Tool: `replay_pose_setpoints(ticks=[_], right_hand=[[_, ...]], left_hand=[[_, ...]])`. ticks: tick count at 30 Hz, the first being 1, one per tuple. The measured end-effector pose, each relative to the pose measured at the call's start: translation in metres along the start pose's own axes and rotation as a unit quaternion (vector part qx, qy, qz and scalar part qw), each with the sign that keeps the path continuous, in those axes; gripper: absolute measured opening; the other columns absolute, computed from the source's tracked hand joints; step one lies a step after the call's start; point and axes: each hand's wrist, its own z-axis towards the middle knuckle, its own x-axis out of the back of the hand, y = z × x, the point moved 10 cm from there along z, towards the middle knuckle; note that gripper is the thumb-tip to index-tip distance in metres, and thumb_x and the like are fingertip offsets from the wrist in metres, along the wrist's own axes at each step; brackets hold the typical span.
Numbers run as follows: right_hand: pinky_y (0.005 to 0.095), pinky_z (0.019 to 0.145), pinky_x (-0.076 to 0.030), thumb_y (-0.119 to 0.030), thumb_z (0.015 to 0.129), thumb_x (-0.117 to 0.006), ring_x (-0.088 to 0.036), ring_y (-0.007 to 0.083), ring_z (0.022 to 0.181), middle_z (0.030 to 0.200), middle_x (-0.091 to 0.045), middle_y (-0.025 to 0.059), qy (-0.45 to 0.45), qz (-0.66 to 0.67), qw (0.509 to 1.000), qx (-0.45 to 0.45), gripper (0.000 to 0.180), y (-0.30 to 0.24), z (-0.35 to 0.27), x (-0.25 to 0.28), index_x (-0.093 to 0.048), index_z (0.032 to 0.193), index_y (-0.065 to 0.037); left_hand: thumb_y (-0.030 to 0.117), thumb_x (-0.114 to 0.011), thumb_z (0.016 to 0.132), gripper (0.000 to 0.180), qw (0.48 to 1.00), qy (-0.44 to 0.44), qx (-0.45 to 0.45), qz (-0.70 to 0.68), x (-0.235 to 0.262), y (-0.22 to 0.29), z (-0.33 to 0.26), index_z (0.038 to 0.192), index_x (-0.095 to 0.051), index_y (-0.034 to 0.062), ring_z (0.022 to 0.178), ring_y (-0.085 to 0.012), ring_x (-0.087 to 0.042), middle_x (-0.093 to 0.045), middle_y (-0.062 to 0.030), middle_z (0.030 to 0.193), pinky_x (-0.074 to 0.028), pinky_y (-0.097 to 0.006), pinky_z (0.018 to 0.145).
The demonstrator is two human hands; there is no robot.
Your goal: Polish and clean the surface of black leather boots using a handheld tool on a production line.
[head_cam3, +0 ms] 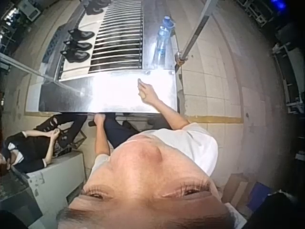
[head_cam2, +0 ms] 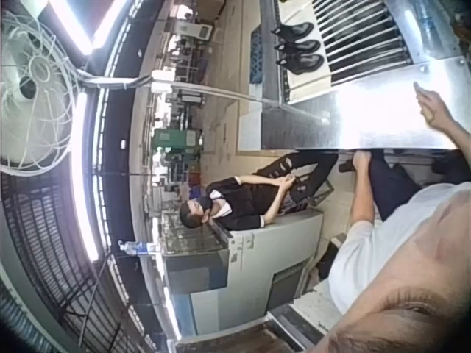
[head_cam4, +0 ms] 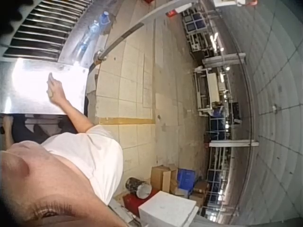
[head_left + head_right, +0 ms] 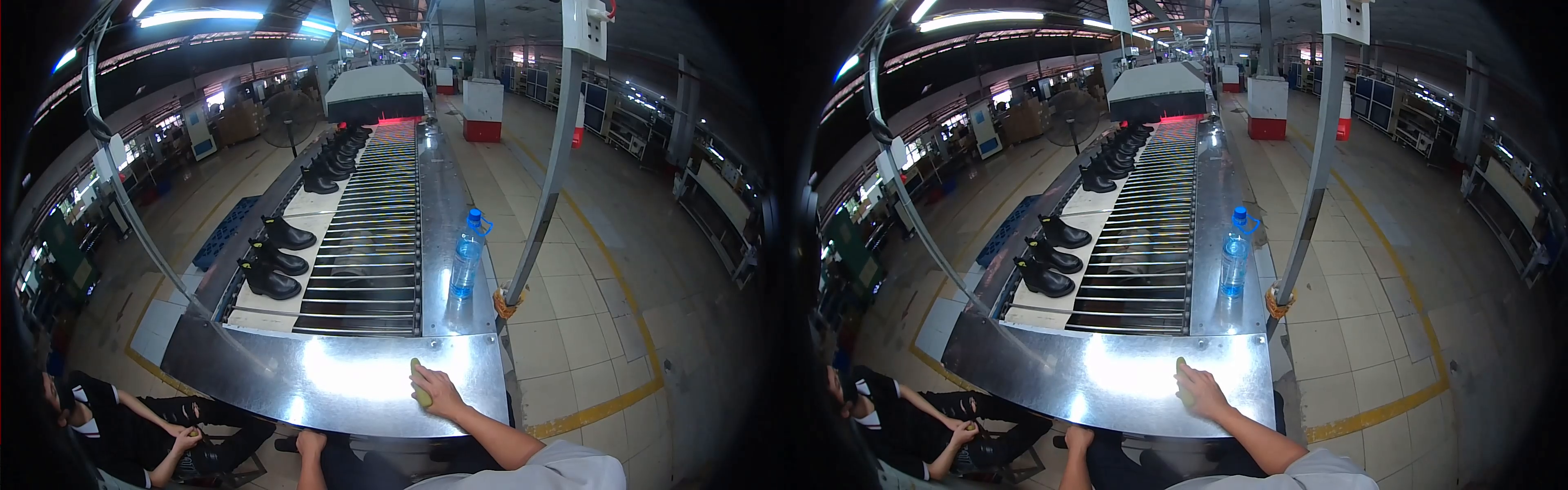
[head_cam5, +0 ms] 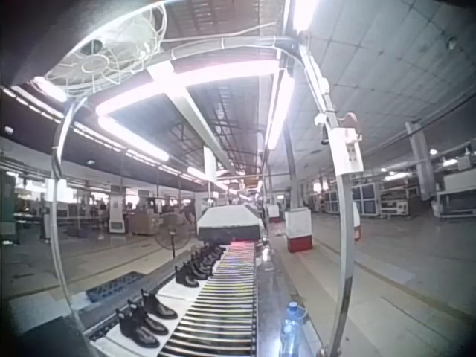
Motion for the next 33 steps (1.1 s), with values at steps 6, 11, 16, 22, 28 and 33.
replay_pose_setpoints(ticks=[6, 11, 16, 22, 28, 33], right_hand=[[0.0485, 0.108, -0.041, -0.022, 0.091, -0.073, -0.056, 0.0381, 0.13, 0.148, -0.052, 0.0207, 0.0, 0.013, 1.0, -0.001, 0.047, -0.004, 0.003, 0.006, -0.062, 0.135, -0.011], [0.049, 0.107, -0.042, -0.026, 0.091, -0.075, -0.055, 0.0361, 0.131, 0.148, -0.052, 0.0176, 0.004, 0.003, 1.0, 0.007, 0.049, 0.0, 0.002, 0.002, -0.061, 0.136, -0.014], [0.0486, 0.106, -0.043, -0.022, 0.09, -0.074, -0.056, 0.0365, 0.129, 0.147, -0.053, 0.0182, 0.007, 0.01, 1.0, 0.007, 0.047, 0.003, 0.002, 0.0, -0.062, 0.134, -0.013], [0.0464, 0.102, -0.046, -0.025, 0.088, -0.077, -0.06, 0.0357, 0.12, 0.133, -0.06, 0.0158, 0.035, -0.014, 0.999, 0.022, 0.042, 0.003, -0.002, 0.006, -0.065, 0.125, -0.011], [0.0465, 0.091, -0.049, -0.03, 0.083, -0.083, -0.063, 0.0335, 0.102, 0.109, -0.064, 0.0127, 0.063, -0.02, 0.998, -0.005, 0.038, -0.001, -0.001, 0.019, -0.068, 0.111, -0.009], [0.047, 0.095, -0.047, -0.032, 0.082, -0.083, -0.062, 0.0344, 0.108, 0.11, -0.065, 0.0128, 0.099, -0.088, 0.989, -0.072, 0.042, 0.006, 0.001, 0.032, -0.068, 0.113, -0.009]], left_hand=[[0.029, -0.063, 0.086, 0.04, 1.0, 0.003, 0.006, -0.005, 0.003, 0.001, -0.002, 0.116, -0.075, 0.0046, 0.113, -0.0426, -0.068, -0.072, -0.0251, 0.117, -0.053, -0.049, 0.098], [0.029, -0.063, 0.086, 0.039, 1.0, 0.01, 0.003, -0.003, 0.002, 0.002, -0.001, 0.116, -0.075, 0.0058, 0.114, -0.0426, -0.068, -0.072, -0.025, 0.117, -0.054, -0.049, 0.098], [0.029, -0.07, 0.083, 0.037, 1.0, 0.015, 0.016, -0.014, 0.002, 0.0, 0.0, 0.108, -0.077, 0.0028, 0.112, -0.0404, -0.069, -0.072, -0.0243, 0.116, -0.054, -0.047, 0.099], [0.028, -0.07, 0.082, 0.036, 1.0, 0.019, 0.01, -0.015, 0.001, 0.002, 0.001, 0.108, -0.077, 0.0038, 0.111, -0.0408, -0.069, -0.073, -0.0242, 0.115, -0.054, -0.047, 0.099], [0.026, -0.065, 0.084, 0.039, 1.0, 0.007, 0.008, 0.002, -0.003, -0.002, 0.004, 0.115, -0.076, 0.0069, 0.113, -0.0414, -0.068, -0.072, -0.0233, 0.117, -0.054, -0.049, 0.098], [0.025, -0.067, 0.082, 0.035, 1.0, 0.015, 0.003, -0.019, 0.005, 0.01, -0.005, 0.109, -0.077, 0.0045, 0.11, -0.0418, -0.069, -0.073, -0.0242, 0.114, -0.055, -0.048, 0.097]])
